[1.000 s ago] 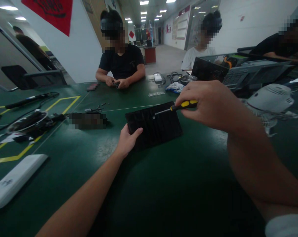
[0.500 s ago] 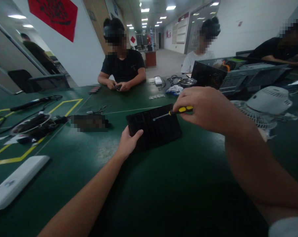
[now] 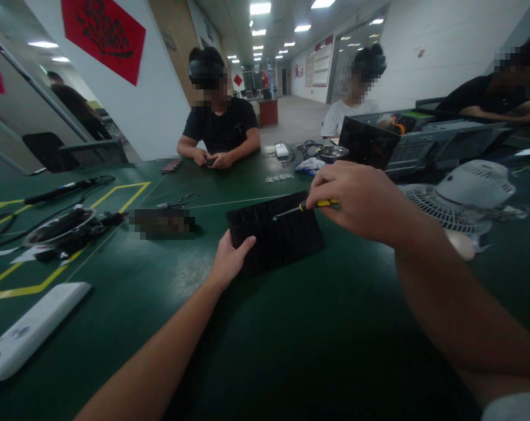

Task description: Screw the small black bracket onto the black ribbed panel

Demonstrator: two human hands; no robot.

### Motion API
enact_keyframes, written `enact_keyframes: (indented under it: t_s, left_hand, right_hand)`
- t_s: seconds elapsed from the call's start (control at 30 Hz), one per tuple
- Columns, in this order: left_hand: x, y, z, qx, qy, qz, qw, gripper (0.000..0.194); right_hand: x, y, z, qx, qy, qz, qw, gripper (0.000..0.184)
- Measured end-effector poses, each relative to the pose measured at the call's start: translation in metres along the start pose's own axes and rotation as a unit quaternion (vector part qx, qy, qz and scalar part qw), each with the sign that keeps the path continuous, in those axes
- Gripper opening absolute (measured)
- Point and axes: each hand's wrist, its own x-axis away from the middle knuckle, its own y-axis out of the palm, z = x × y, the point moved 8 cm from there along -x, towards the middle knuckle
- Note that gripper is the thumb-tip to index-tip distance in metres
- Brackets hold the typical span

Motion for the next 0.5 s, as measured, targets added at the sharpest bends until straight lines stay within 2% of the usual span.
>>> enact_keyframes:
  t_s: [0.27, 0.5]
  left_hand:
    - [0.0012, 0.0004, 0.0006, 0.012, -0.007, -0.005, 1.000, 0.047]
    - [-0.0001, -0.0008, -0.0028, 0.012, -0.013, 0.006, 1.000, 0.048]
  right_hand:
    - [-0.0023, 0.0068, -0.0005, -0.004, 0.000, -0.008, 1.000, 0.027]
    - [-0.0020, 0.0060, 0.0012, -0.012, -0.008, 0.012, 1.000, 0.026]
